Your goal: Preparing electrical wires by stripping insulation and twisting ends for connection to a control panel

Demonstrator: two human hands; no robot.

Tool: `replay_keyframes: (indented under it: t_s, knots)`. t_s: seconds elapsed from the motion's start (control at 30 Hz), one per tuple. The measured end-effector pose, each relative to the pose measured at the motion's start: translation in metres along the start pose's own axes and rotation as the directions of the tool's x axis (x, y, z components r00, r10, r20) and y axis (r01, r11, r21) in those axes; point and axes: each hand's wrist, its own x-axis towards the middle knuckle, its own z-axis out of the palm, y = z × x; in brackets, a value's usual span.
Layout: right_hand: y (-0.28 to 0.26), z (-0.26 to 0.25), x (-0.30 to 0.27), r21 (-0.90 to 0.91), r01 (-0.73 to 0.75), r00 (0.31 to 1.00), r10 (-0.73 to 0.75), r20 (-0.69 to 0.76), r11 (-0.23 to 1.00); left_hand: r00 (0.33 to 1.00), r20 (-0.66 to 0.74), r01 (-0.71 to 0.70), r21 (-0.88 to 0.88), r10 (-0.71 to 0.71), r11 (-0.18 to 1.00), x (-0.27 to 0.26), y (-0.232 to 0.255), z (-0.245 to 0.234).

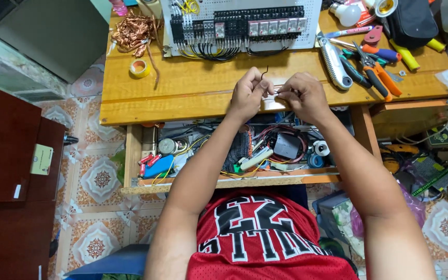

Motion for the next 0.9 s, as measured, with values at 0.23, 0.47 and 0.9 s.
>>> replay_keyframes:
  t_s: [0.23,0.47,0.9]
  knots:
    - [-0.003,-0.003,0.005,0.057,-0.097,0.993,0.093,0.067,0.994,0.982,-0.186,-0.044,-0.065,0.031,0.997,0.007,-0.01,0.009]
    - [0.001,0.002,0.004,-0.01,-0.078,0.995,0.079,0.065,0.997,0.932,-0.359,-0.077,-0.055,0.052,0.995,0.005,0.01,0.01]
    - [-0.005,0.002,0.007,-0.029,-0.155,0.982,0.157,0.104,0.988,0.774,-0.633,-0.159,-0.146,0.032,0.976,0.024,0.038,-0.052]
